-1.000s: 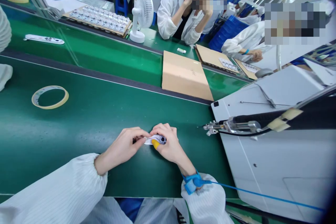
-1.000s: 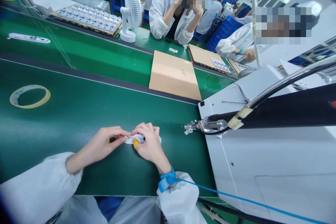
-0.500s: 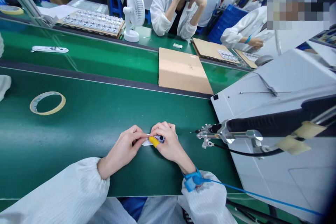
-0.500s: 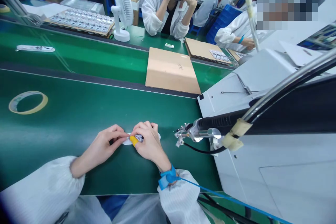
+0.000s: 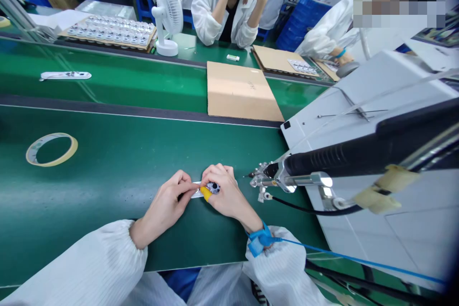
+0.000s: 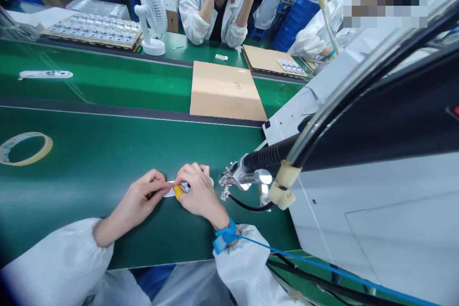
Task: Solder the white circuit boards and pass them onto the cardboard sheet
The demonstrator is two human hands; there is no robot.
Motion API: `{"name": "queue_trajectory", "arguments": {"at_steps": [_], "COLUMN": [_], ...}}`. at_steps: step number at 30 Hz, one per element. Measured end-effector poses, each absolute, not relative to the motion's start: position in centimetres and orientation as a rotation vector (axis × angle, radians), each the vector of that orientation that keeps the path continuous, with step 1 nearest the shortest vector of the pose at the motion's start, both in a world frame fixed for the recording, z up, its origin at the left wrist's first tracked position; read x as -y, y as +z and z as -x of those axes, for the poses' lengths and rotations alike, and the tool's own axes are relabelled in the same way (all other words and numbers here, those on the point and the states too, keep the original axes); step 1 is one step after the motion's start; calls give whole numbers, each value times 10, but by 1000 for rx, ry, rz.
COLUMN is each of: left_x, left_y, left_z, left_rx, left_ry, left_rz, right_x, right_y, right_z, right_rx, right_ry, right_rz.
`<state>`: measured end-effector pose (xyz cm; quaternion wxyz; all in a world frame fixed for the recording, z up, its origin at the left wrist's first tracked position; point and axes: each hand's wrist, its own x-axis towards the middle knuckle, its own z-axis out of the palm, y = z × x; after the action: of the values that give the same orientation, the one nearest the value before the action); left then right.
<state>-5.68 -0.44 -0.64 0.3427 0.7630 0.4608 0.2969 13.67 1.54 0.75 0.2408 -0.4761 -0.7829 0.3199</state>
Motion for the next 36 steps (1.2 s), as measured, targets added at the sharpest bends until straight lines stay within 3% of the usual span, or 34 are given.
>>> {"name": "queue_trajectory", "arguments": {"at_steps": [27,36], "left_x": [-9,-6], "left_y": [8,9], "left_z": [41,54], "left_rx": [-1461,-1335], "left_ry": [496,502], "left_rz": [-1807,-1909], "right_x": [-21,-12], "right_y": [10,19], "right_z": [-122,-143], "right_rx": [2163,2079], "right_ry": [928,965], "right_rz": [1493,1212]}}
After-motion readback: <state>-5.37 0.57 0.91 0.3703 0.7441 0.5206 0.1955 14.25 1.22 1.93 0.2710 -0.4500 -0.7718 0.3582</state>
